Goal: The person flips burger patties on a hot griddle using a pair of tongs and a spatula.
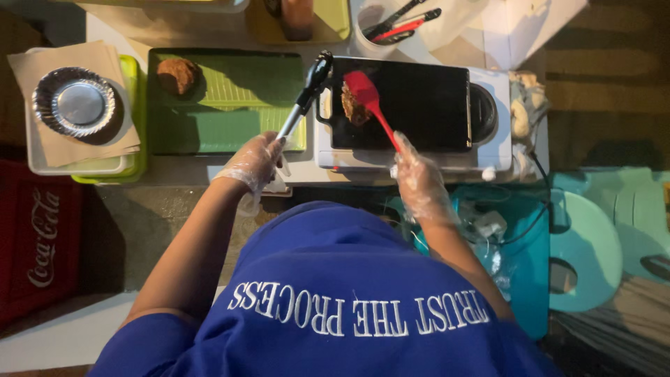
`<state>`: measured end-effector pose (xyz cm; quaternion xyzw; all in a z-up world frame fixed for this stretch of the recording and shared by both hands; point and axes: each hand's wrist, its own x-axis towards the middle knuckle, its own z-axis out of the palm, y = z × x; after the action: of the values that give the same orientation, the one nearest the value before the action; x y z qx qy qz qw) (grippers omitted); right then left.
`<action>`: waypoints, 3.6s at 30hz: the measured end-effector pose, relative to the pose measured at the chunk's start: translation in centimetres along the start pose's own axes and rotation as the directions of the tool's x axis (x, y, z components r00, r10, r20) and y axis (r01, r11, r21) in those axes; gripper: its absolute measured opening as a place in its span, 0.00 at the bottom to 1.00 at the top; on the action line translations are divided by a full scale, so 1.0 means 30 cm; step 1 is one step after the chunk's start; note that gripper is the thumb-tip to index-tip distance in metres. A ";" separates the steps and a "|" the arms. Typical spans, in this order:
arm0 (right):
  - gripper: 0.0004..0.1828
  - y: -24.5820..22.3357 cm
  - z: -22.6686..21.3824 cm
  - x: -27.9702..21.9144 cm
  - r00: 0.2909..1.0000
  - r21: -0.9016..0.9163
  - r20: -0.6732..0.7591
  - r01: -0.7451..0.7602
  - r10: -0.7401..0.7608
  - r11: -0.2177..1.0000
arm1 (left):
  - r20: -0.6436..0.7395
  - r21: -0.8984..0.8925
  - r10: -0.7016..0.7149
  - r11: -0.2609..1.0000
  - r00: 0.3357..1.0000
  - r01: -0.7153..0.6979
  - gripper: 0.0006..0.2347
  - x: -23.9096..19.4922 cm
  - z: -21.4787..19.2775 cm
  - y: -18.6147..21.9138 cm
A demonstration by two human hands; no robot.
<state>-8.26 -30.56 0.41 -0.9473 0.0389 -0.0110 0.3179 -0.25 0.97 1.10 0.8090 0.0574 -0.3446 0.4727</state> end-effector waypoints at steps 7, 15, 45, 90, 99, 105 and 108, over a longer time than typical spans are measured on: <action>0.24 -0.048 0.015 -0.068 0.992 -0.118 0.099 -0.065 0.076 0.991 | 0.006 -0.027 -0.019 0.999 1.000 0.019 0.16 0.014 0.007 -0.018; 0.25 -0.044 -0.022 -0.027 0.992 -0.093 0.114 -0.035 0.045 0.995 | 0.004 -0.098 -0.046 0.994 0.999 0.046 0.16 0.000 0.021 -0.023; 0.30 0.021 0.010 0.015 0.976 -0.051 0.008 -0.217 0.218 0.975 | -0.098 0.218 0.104 0.973 0.990 -0.080 0.17 0.091 0.119 -0.063; 0.30 0.166 0.229 -0.084 0.994 0.164 -0.049 -0.084 0.093 0.983 | 0.006 0.080 -0.052 0.995 0.999 0.052 0.19 0.066 0.119 -0.073; 0.18 0.197 0.388 -0.035 0.985 0.372 -0.159 -0.002 0.066 0.928 | 0.023 0.192 -0.031 0.981 0.999 0.026 0.18 0.037 0.062 -0.032; 0.11 0.296 0.468 -0.058 0.960 0.685 0.068 -0.242 0.271 0.687 | 0.025 0.235 0.017 0.972 1.000 -0.023 0.19 0.075 0.077 -0.021; 0.11 0.352 0.497 -0.067 0.972 0.744 0.027 -0.175 0.234 0.645 | 0.043 0.315 0.069 0.946 0.997 -0.079 0.18 0.094 0.106 -0.009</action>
<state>-10.28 -29.82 -17.84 -0.7247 0.1491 -0.0238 0.6723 0.17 -2.09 -1.82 0.8703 -0.0361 -0.3441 0.3505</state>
